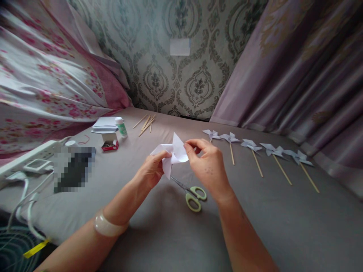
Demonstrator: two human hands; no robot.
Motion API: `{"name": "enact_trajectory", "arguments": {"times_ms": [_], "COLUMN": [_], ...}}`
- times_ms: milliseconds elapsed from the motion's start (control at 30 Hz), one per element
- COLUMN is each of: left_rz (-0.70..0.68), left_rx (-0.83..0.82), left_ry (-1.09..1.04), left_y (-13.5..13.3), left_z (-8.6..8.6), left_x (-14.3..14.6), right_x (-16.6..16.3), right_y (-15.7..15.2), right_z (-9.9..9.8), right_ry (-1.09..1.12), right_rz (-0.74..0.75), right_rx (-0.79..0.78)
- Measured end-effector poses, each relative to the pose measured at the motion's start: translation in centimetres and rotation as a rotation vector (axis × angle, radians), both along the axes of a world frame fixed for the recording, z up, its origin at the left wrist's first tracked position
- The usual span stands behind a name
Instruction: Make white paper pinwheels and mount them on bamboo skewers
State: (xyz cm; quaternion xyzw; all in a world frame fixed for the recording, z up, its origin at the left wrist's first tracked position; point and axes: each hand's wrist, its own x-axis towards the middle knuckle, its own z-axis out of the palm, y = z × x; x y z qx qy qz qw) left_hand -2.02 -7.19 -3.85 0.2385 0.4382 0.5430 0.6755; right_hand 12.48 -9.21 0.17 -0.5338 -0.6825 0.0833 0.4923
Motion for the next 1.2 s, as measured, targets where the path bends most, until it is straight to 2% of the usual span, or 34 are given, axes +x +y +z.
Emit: {"name": "enact_trajectory", "arguments": {"times_ms": [67, 133, 300, 433, 600, 967, 1100, 1200], "left_rz": [0.005, -0.004, -0.08, -0.16, -0.204, -0.236, -0.219, -0.247], "left_rx": [-0.014, -0.007, 0.058, 0.074, 0.103, 0.142, 0.099, 0.057], "left_ry": [-0.007, -0.013, -0.001, 0.049, 0.079, 0.152, 0.148, 0.074], "left_y": [0.1, 0.0, -0.1, 0.0, 0.0, 0.1, 0.1, 0.2], "left_z": [0.3, 0.6, 0.7, 0.3, 0.0, -0.3, -0.4, -0.2], "left_x": [0.0, -0.1, -0.2, -0.3, -0.3, -0.2, -0.3, -0.4], "right_x": [0.8, 1.4, 1.1, 0.5, 0.1, -0.8, -0.9, -0.8], "right_y": [0.4, 0.8, 1.5, 1.4, 1.2, 1.2, 1.3, 1.7], "right_z": [0.2, 0.1, -0.7, -0.8, -0.8, -1.8, -2.1, -2.6], "right_ry": [0.159, 0.311, 0.517, 0.567, 0.625, 0.475, 0.535, 0.657], "right_rz": [-0.048, -0.022, 0.244, 0.327, 0.347, 0.259, 0.226, 0.219], "right_rx": [-0.01, -0.1, -0.497, -0.654, -0.707, -0.636, -0.656, -0.703]}}
